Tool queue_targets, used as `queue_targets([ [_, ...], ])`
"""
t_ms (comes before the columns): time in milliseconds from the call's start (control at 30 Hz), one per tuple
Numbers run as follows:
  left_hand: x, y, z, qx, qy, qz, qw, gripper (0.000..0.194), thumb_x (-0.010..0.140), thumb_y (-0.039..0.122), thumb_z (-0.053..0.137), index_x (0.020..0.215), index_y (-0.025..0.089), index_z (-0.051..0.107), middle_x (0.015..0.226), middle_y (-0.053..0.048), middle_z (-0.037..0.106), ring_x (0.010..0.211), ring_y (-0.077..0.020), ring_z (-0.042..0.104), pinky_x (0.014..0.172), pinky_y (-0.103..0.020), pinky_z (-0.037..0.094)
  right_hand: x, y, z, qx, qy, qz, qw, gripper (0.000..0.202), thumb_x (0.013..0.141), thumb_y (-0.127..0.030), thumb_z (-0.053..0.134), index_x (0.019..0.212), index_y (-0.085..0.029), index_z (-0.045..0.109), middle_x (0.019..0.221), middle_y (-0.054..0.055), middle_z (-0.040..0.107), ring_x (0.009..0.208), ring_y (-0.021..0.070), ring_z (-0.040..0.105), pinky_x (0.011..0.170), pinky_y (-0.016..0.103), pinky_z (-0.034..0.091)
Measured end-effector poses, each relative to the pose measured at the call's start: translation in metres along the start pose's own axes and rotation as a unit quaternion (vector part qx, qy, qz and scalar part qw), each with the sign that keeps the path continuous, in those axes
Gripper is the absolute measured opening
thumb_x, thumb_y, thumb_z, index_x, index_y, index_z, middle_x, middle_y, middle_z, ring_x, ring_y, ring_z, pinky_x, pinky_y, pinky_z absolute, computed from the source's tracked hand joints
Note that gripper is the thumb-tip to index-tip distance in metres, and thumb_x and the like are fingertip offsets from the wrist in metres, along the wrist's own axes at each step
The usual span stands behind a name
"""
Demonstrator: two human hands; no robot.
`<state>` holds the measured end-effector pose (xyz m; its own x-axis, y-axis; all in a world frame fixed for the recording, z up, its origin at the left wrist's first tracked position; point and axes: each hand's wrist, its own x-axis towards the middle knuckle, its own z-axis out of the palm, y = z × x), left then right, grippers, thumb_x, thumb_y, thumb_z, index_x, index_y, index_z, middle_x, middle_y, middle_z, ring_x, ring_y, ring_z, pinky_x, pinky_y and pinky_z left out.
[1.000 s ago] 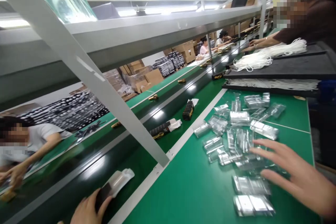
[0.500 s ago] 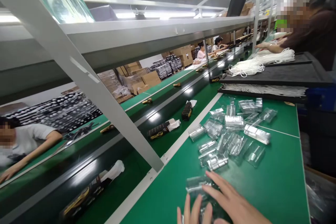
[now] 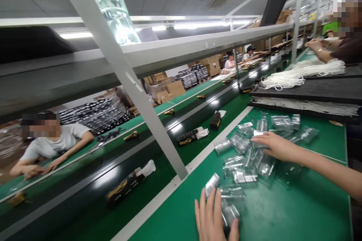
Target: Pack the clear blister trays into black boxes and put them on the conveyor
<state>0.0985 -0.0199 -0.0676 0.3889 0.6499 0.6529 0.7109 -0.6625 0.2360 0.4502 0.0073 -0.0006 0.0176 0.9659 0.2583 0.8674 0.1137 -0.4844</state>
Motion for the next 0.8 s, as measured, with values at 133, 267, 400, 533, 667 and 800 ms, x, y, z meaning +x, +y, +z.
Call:
queue_targets([
  [133, -0.005, 0.002, -0.007, -0.018, -0.011, -0.036, 0.999, 0.058, 0.082, 0.030, 0.050, 0.137, 0.021, 0.035, 0.134, -0.013, 0.051, 0.131, -0.0377, 0.037, 0.098, -0.070, 0.034, 0.001, -0.031, 0.024, 0.016, -0.002, -0.011, 1.000, 0.031, 0.084, -0.038, 0.050, 0.103, -0.021, 0.068, 0.104, 0.010, 0.068, 0.103, 0.0346, 0.054, 0.090, 0.049, 0.040],
  [267, -0.011, 0.002, -0.012, -0.029, -0.026, -0.056, 0.998, 0.059, 0.081, 0.034, 0.054, 0.136, 0.022, 0.038, 0.136, -0.012, 0.049, 0.132, -0.0372, 0.036, 0.102, -0.068, 0.031, -0.002, -0.064, 0.028, 0.056, -0.029, -0.019, 0.998, 0.023, 0.081, -0.043, 0.056, 0.085, -0.024, 0.068, 0.089, 0.008, 0.068, 0.091, 0.0318, 0.059, 0.081, 0.044, 0.045],
  [400, -0.017, -0.003, -0.023, -0.064, 0.001, -0.119, 0.991, 0.053, 0.083, 0.037, 0.052, 0.133, 0.021, 0.044, 0.136, -0.011, 0.050, 0.132, -0.0338, 0.037, 0.102, -0.058, 0.039, -0.006, -0.104, 0.023, 0.110, -0.037, -0.010, 0.993, 0.033, 0.087, -0.052, 0.049, 0.099, -0.025, 0.064, 0.103, 0.009, 0.066, 0.096, 0.0308, 0.059, 0.078, 0.041, 0.048],
  [533, -0.022, -0.016, -0.043, -0.117, 0.101, -0.253, 0.955, 0.038, 0.089, 0.038, 0.044, 0.121, 0.019, 0.055, 0.128, -0.013, 0.055, 0.122, -0.0273, 0.050, 0.095, -0.045, 0.049, -0.015, -0.168, 0.036, 0.308, -0.127, 0.004, 0.943, 0.044, 0.091, -0.052, 0.045, 0.126, -0.026, 0.052, 0.108, 0.006, 0.064, 0.098, 0.0235, 0.060, 0.083, 0.034, 0.049],
  [667, -0.029, -0.027, -0.068, -0.273, 0.136, -0.345, 0.888, 0.044, 0.093, 0.045, 0.035, 0.122, 0.017, 0.051, 0.123, -0.014, 0.058, 0.105, -0.0212, 0.059, 0.085, -0.035, 0.053, -0.025, -0.235, 0.075, 0.549, -0.242, 0.021, 0.800, 0.045, 0.089, -0.046, 0.051, 0.127, -0.021, 0.052, 0.086, 0.003, 0.063, 0.079, 0.0174, 0.060, 0.072, 0.029, 0.049],
  [800, -0.043, -0.033, -0.089, -0.451, 0.144, -0.369, 0.800, 0.062, 0.091, 0.055, 0.033, 0.138, 0.015, 0.032, 0.128, -0.017, 0.053, 0.094, -0.0192, 0.062, 0.078, -0.032, 0.052, -0.033, -0.268, 0.124, 0.538, -0.304, 0.023, 0.786, 0.046, 0.088, -0.047, 0.050, 0.123, -0.018, 0.056, 0.077, 0.001, 0.060, 0.061, 0.0136, 0.055, 0.054, 0.025, 0.043],
])
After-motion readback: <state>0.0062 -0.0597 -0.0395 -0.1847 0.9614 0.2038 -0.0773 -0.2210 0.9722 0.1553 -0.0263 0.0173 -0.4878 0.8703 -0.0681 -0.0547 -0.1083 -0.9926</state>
